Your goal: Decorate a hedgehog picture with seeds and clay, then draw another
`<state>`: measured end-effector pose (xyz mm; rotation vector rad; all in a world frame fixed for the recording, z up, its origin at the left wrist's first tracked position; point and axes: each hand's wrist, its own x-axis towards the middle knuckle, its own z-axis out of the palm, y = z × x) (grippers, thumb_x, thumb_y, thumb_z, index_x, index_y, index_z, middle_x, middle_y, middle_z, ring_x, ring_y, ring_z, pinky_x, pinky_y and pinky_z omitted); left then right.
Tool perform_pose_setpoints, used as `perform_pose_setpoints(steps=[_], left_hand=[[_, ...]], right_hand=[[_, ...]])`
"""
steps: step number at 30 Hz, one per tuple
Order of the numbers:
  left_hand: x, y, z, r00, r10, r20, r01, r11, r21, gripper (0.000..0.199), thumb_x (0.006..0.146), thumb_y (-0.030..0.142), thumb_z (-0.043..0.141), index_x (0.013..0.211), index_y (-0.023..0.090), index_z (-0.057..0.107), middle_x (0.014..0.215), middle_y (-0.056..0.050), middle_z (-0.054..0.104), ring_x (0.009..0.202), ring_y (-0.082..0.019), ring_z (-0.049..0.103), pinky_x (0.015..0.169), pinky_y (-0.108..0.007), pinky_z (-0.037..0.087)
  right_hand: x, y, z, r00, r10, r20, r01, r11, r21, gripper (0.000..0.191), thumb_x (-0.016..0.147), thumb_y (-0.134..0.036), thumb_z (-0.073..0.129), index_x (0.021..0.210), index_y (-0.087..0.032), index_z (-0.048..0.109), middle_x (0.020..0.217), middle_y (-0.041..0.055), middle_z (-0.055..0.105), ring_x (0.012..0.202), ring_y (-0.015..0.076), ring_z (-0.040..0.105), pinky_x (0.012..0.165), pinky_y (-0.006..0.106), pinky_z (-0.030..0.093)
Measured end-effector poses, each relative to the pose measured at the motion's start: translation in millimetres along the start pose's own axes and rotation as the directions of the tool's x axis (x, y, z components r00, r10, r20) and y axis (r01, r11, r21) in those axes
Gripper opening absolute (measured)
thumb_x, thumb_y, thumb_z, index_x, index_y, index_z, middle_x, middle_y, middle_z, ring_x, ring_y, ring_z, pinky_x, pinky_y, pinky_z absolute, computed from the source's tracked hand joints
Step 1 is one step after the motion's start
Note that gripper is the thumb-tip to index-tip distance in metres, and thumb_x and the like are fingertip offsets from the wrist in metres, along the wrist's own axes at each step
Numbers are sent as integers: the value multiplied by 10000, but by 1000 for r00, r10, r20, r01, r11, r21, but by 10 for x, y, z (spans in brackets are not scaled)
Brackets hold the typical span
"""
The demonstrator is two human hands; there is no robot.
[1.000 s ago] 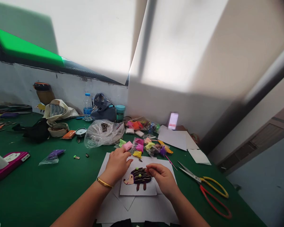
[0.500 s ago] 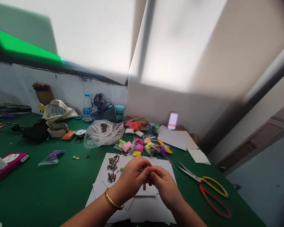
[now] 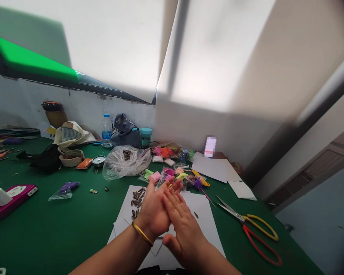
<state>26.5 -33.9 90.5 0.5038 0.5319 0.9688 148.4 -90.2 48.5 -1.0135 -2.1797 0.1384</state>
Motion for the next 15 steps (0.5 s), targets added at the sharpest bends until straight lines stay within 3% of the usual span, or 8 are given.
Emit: perform_pose_setpoints(steps=[3, 5, 8, 10, 12, 15], left_hand=[[77, -36, -71, 997, 82, 9, -83, 996, 43, 707, 917, 725, 110, 1266, 259, 512, 1408, -93, 543, 1322, -235, 504, 1056, -447, 439], [88, -195, -78, 998, 39, 51, -39, 999, -2, 732, 890, 758, 198, 1308, 241, 505, 1432, -114, 518, 1380, -256, 440, 1081, -463, 401], [34, -386, -16, 989, -33, 144, 49, 993, -106, 756, 851, 787, 306, 1300, 230, 550, 1410, -117, 532, 1432, -285, 364, 1110, -438, 369], [-11, -353, 25, 982, -80, 173, 100, 988, -114, 755, 860, 781, 304, 1273, 216, 587, 1392, -119, 546, 1427, -299, 371, 1117, -434, 371], [-28, -217, 34, 979, -71, 193, 90, 992, -91, 738, 889, 756, 274, 1307, 224, 571, 1405, -109, 542, 1425, -292, 377, 1121, -448, 366], [-2, -79, 16, 995, 52, 80, -48, 997, -58, 784, 893, 777, 153, 1374, 264, 499, 1462, -75, 503, 1430, -242, 373, 1126, -442, 362]], right_hand=[[-39, -60, 53, 988, -145, 56, 146, 989, -5, 1019, 836, -841, 267, 1574, -145, 177, 1588, 141, 298, 1457, 343, 295, 1215, 508, 217], [-12, -53, 10, 976, -198, 87, 198, 980, 2, 1049, 817, -861, 243, 1580, -148, 141, 1603, 137, 258, 1468, 342, 266, 1226, 497, 183], [62, 45, -126, 988, -110, 105, 116, 992, -47, 1048, 822, -856, 185, 1580, -135, 123, 1621, 143, 196, 1486, 355, 199, 1229, 526, 131], [73, 117, -196, 995, -26, 91, 35, 995, -98, 1004, 852, -825, 178, 1579, -135, 125, 1624, 149, 179, 1489, 359, 182, 1224, 556, 108], [33, 142, -206, 995, -18, 100, 30, 993, -118, 1003, 854, -821, 213, 1580, -136, 116, 1622, 154, 182, 1488, 359, 189, 1223, 566, 95], [-46, 88, -134, 984, -110, 143, 121, 990, -66, 1108, 777, -886, 275, 1582, -145, 102, 1614, 147, 220, 1480, 362, 215, 1227, 535, 134]])
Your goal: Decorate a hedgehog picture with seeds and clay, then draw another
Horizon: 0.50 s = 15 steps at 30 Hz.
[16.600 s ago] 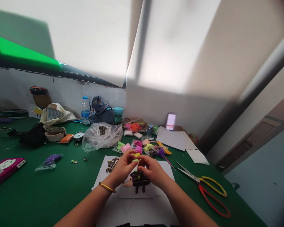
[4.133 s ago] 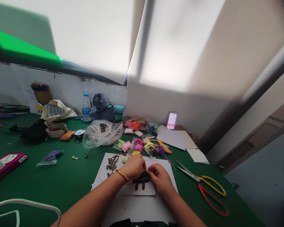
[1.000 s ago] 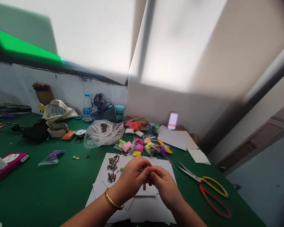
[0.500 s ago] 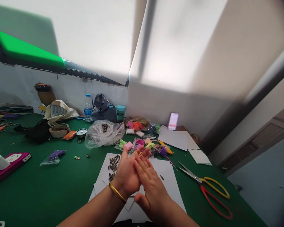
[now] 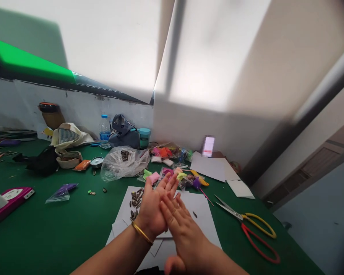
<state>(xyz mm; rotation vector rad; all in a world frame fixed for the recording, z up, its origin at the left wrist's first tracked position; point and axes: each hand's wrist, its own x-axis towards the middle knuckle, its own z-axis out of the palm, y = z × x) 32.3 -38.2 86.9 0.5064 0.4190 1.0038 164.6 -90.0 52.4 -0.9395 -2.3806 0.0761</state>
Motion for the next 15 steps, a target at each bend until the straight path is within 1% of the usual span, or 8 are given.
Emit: perform_pose_setpoints(steps=[2, 5, 7, 8, 9, 12, 13, 15], left_hand=[[9, -62, 3, 999, -26, -35, 26, 1000, -3, 764, 900, 769, 160, 1391, 277, 477, 1485, -68, 482, 1432, -226, 369, 1137, -441, 350], [-21, -250, 39, 992, -121, -37, 116, 986, -119, 745, 912, 737, 229, 1341, 212, 537, 1427, -114, 531, 1420, -255, 388, 1145, -417, 349], [-40, -280, 54, 981, -189, 53, 194, 974, -120, 753, 904, 743, 233, 1320, 208, 561, 1395, -130, 550, 1405, -295, 404, 1139, -467, 357], [-39, -248, 51, 977, -197, 77, 205, 973, -107, 765, 895, 756, 222, 1316, 216, 564, 1392, -129, 550, 1397, -303, 411, 1135, -489, 360], [-30, -193, 41, 983, -168, 77, 175, 980, -95, 769, 892, 762, 204, 1321, 231, 558, 1401, -122, 546, 1390, -296, 419, 1132, -499, 365], [21, -18, -9, 1000, 8, 8, -8, 999, -36, 785, 897, 765, 107, 1327, 265, 532, 1455, -76, 505, 1385, -252, 428, 1112, -483, 392], [35, 5, -21, 1000, 25, -8, -25, 999, -24, 776, 900, 763, 99, 1324, 274, 527, 1465, -65, 498, 1386, -239, 428, 1103, -468, 404], [40, -21, -26, 999, -28, -33, 26, 998, -58, 719, 917, 745, 165, 1319, 269, 524, 1460, -70, 504, 1379, -235, 437, 1090, -449, 415]], right_hand=[[6, -39, 30, 1000, -21, 3, 21, 999, 27, 1129, 759, -901, 260, 1583, -144, 103, 1610, 145, 236, 1478, 361, 223, 1228, 518, 151], [64, 0, -27, 998, 64, -25, -63, 998, 16, 1058, 807, -866, 181, 1582, -149, 115, 1611, 143, 236, 1477, 355, 231, 1230, 536, 107], [84, 54, -91, 993, 115, -40, -115, 993, -8, 997, 841, -836, 201, 1580, -169, 139, 1609, 136, 244, 1475, 350, 242, 1229, 553, 68], [80, 71, -111, 992, 120, -37, -120, 993, -17, 981, 849, -826, 222, 1580, -177, 141, 1607, 134, 248, 1474, 347, 246, 1229, 558, 49], [67, 75, -116, 994, 110, -27, -111, 994, -20, 979, 850, -824, 238, 1580, -180, 135, 1606, 131, 252, 1474, 343, 248, 1229, 558, 35], [11, 22, -49, 1000, 14, 1, -14, 1000, 7, 1037, 817, -857, 249, 1582, -172, 104, 1604, 130, 250, 1476, 347, 239, 1229, 551, 35], [0, -3, -14, 1000, -19, -3, 19, 1000, 21, 1063, 800, -873, 245, 1582, -168, 105, 1603, 132, 252, 1475, 353, 235, 1229, 549, 48], [2, -26, 36, 999, -32, -18, 32, 999, 31, 1084, 782, -888, 236, 1582, -165, 120, 1603, 134, 253, 1478, 360, 222, 1230, 543, 77]])
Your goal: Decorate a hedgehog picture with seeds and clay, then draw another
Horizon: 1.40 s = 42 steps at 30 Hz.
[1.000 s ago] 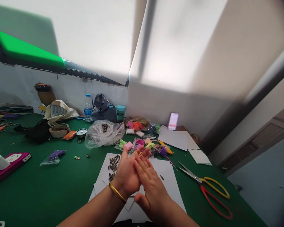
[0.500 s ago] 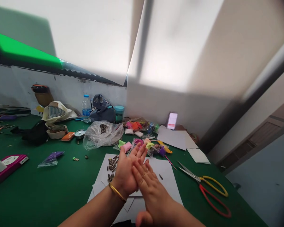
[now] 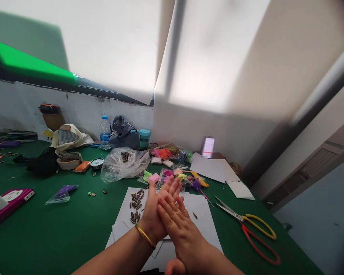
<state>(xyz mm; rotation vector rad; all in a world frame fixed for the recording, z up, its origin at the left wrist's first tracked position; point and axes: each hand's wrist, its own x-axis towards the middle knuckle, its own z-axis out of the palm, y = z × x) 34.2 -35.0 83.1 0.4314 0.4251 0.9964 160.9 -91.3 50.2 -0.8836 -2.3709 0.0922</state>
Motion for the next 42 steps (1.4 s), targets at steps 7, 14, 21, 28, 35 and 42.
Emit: perform_pose_setpoints(steps=[7, 14, 21, 28, 35, 42], left_hand=[[-70, -61, 5, 982, -82, 167, 84, 996, -3, 770, 886, 775, 200, 1371, 255, 495, 1337, -112, 586, 1243, -300, 553, 1072, -523, 408], [-28, -29, -63, 986, -98, 136, 93, 995, 40, 783, 874, 797, 200, 1362, 262, 496, 1287, -104, 608, 1160, -286, 601, 980, -487, 481], [-42, -72, -28, 989, -123, 87, 110, 983, 144, 779, 893, 782, 167, 1344, 234, 488, 1340, -122, 571, 1213, -258, 576, 973, -421, 496], [84, 327, -338, 963, 264, 56, -267, 904, 334, 729, 927, 745, 162, 1302, 232, 518, 1402, -122, 548, 1334, -262, 477, 1083, -456, 412], [189, 321, -953, 806, 584, 99, -468, 525, 711, 680, 924, 735, 276, 1233, 204, 568, 1307, -128, 603, 1265, -266, 521, 1072, -435, 411], [222, 261, -1078, 781, 611, 130, -443, 395, 805, 639, 944, 698, 287, 1134, 193, 627, 1210, -118, 646, 1146, -261, 590, 967, -423, 486]], right_hand=[[21, 209, -116, 982, 185, -48, -187, 982, -39, 740, 971, -653, 296, 1574, -242, 169, 1605, 82, 271, 1501, 329, 152, 1208, 617, 41], [-42, 225, 16, 916, 322, -240, -291, 944, 155, 308, 974, -296, 528, 1254, -337, 650, 1431, 37, 555, 1437, 297, 348, 1183, 625, 191], [-11, 208, -69, 834, 440, -333, -302, 870, 390, 47, 862, -307, 682, 883, -268, 697, 1050, 58, 703, 1093, 264, 590, 964, 439, 482], [-318, 606, -60, 597, 777, -201, -560, 583, 589, 288, 855, -461, 641, 1004, -215, 667, 992, 89, 700, 908, 251, 625, 823, 385, 502], [-553, 711, 203, 564, 820, -98, -690, 532, 491, 191, 771, -383, 655, 849, -212, 690, 849, 51, 682, 739, 214, 589, 696, 328, 479], [-669, 781, 333, 627, 777, -49, -666, 567, 485, 149, 808, -297, 592, 922, -225, 655, 866, 36, 664, 767, 205, 610, 695, 302, 481]])
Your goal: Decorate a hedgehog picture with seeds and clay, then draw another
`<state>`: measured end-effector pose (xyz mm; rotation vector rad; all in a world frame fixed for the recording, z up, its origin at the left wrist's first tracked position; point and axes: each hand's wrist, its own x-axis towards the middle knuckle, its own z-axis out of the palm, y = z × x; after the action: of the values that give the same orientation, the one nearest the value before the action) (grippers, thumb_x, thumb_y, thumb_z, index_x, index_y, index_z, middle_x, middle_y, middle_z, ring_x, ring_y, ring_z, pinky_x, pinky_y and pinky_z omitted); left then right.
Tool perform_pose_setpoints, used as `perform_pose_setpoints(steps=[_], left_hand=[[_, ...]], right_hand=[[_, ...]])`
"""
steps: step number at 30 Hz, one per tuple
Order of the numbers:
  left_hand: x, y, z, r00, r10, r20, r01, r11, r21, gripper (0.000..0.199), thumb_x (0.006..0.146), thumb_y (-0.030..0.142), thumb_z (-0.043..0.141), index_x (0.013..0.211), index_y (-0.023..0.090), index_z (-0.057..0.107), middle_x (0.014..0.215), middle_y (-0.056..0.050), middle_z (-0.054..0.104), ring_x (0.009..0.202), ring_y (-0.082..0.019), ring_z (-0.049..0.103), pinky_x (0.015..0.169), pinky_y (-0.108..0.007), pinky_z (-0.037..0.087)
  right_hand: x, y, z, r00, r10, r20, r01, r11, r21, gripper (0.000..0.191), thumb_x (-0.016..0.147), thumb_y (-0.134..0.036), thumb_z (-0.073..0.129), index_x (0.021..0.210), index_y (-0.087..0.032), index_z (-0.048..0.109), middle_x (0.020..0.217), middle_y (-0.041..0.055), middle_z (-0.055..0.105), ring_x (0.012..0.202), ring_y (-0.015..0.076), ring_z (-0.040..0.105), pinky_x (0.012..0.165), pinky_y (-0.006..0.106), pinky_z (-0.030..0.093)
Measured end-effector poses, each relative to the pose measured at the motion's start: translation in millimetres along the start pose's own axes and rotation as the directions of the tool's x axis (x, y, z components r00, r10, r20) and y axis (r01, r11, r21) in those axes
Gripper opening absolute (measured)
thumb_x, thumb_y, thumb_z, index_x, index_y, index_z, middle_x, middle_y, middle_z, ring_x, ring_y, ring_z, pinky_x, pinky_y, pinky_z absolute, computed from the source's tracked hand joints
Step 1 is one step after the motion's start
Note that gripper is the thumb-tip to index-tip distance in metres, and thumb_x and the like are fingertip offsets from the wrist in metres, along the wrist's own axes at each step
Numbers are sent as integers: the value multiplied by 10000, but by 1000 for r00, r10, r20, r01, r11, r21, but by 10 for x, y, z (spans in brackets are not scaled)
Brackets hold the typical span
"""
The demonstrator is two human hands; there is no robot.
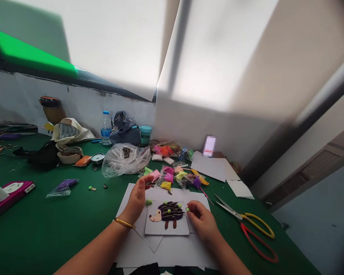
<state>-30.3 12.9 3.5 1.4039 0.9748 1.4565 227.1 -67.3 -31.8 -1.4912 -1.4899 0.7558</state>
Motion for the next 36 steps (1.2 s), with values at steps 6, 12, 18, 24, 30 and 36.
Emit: perform_pose_setpoints(steps=[6, 12, 18, 24, 30, 36], left_hand=[[0, -18, 13, 1000, 27, 8, -27, 997, 77, 647, 932, 713, 305, 1092, 186, 645, 1170, -125, 656, 1104, -258, 608, 906, -410, 513], [-9, -24, 40, 998, 52, 21, -54, 992, 110, 663, 922, 726, 316, 1076, 173, 649, 1136, -140, 666, 1053, -259, 625, 863, -416, 529], [-15, -9, 47, 998, 53, 22, -55, 992, 114, 661, 918, 728, 323, 1065, 173, 651, 1116, -138, 671, 1035, -257, 630, 851, -408, 537], [-18, -8, 52, 999, 49, 22, -51, 992, 118, 643, 921, 719, 335, 1063, 181, 659, 1117, -132, 674, 1043, -260, 628, 865, -413, 534], [-16, -29, 53, 999, 42, 28, -45, 992, 117, 663, 908, 740, 327, 1061, 182, 651, 1111, -130, 673, 1035, -256, 628, 853, -401, 531], [-9, -25, 62, 999, 29, 31, -33, 992, 118, 687, 889, 764, 333, 1058, 178, 649, 1109, -134, 671, 1038, -257, 626, 848, -393, 531]], right_hand=[[-37, -64, 42, 989, -141, 53, 145, 985, -89, 121, 833, -250, 581, 898, -232, 681, 915, 56, 666, 861, 225, 617, 746, 310, 487], [-50, -67, 76, 986, -161, 33, 164, 971, -172, 69, 838, -212, 582, 864, -230, 643, 897, 45, 649, 849, 218, 603, 740, 311, 484], [-21, -66, 53, 970, -242, 13, 238, 937, -255, 59, 849, -219, 614, 839, -233, 670, 923, 61, 633, 946, 248, 580, 840, 356, 469], [-18, -86, 51, 977, -213, 21, 210, 936, -282, 65, 857, -225, 615, 829, -229, 673, 915, 67, 635, 937, 251, 579, 821, 356, 468], [-17, -112, 60, 979, -203, 32, 204, 939, -277, 64, 857, -214, 617, 819, -226, 667, 899, 60, 633, 924, 243, 576, 824, 352, 460], [-20, -151, 72, 983, -178, 43, 183, 946, -266, 70, 855, -213, 611, 817, -224, 668, 905, 59, 633, 929, 241, 578, 814, 344, 458]])
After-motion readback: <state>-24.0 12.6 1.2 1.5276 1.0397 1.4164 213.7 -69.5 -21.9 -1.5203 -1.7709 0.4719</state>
